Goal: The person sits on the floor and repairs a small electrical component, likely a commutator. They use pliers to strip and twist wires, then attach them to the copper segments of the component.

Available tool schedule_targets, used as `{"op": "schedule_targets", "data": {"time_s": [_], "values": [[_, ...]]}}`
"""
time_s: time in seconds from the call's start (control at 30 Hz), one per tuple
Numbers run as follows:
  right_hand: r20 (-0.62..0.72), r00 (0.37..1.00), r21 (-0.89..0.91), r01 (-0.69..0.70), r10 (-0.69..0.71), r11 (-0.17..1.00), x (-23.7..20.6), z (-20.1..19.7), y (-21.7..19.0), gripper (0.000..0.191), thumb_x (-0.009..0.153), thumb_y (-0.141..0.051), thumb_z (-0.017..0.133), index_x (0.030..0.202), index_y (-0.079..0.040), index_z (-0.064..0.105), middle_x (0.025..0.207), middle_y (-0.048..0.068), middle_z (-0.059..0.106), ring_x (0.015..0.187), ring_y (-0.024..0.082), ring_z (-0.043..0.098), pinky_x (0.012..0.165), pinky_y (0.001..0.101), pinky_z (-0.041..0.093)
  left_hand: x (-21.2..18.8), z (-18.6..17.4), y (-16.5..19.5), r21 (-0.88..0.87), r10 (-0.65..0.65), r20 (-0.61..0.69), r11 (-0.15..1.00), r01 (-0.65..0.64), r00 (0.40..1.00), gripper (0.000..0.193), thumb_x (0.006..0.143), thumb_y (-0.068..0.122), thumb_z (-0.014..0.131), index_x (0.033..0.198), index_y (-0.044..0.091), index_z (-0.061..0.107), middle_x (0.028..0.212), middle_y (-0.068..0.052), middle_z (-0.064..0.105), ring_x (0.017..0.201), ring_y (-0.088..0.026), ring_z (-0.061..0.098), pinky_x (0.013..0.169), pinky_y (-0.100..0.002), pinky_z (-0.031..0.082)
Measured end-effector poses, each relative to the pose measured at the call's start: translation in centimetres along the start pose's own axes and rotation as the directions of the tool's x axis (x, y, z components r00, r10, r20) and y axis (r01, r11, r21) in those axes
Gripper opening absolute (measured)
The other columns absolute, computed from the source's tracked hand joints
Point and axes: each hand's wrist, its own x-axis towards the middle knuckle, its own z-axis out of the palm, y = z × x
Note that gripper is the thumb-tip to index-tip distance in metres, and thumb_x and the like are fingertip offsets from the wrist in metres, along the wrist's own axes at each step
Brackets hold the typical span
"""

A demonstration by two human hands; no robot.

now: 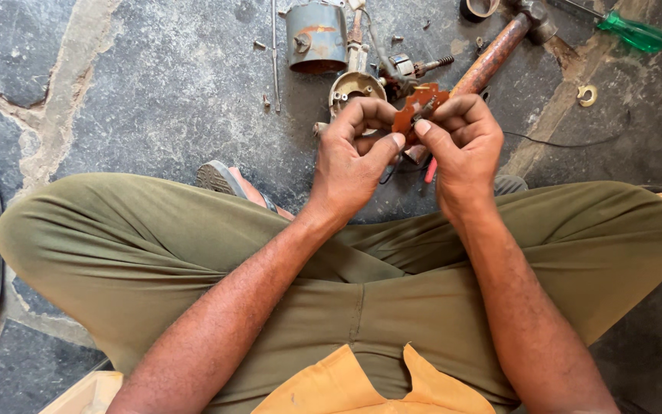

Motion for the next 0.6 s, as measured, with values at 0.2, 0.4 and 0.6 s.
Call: {"op": "schedule_targets", "data": {"time_s": [0.2,0.4,0.6], "values": [[0.018,0.999,0.171,-0.051,0.049,0.984,-0.2,0.8,-1.0,0.055,0.096,0.004,0.07,0.139,-0.002,0.036,0.118,0.015,0.068,0.104,0.02,0.071,0.09,0.0341,0.062,0.5,-0.3,0.2,-0.144,-0.136,0.004,0.98,0.135,0.991,0.023,0.096,0.001,0.067,0.118,-0.001,0.06,0.102,-0.008,0.072,0.087,-0.012,0.071,0.073,-0.028,0.061],[0.189,0.957,0.397,-0.281,0.222,0.874,0.0,0.3,-1.9,0.04,0.107,-0.01,0.066,0.14,0.006,0.049,0.116,0.018,0.068,0.1,0.024,0.07,0.091,0.0367,0.06,0.8,-1.0,1.0,-0.291,-0.251,0.045,0.923,0.253,0.967,0.025,0.095,0.003,0.065,0.119,-0.001,0.06,0.101,-0.012,0.075,0.084,-0.017,0.074,0.072,-0.031,0.062],[0.224,0.953,0.302,-0.269,0.206,0.915,0.0,0.1,-2.1,0.04,0.103,-0.003,0.065,0.14,0.007,0.052,0.123,0.014,0.07,0.106,0.022,0.07,0.093,0.0375,0.06,0.8,-1.1,1.2,-0.324,-0.25,0.055,0.911,0.254,0.967,0.026,0.096,0.005,0.065,0.12,-0.001,0.059,0.102,-0.011,0.074,0.085,-0.018,0.074,0.074,-0.032,0.063]]}}
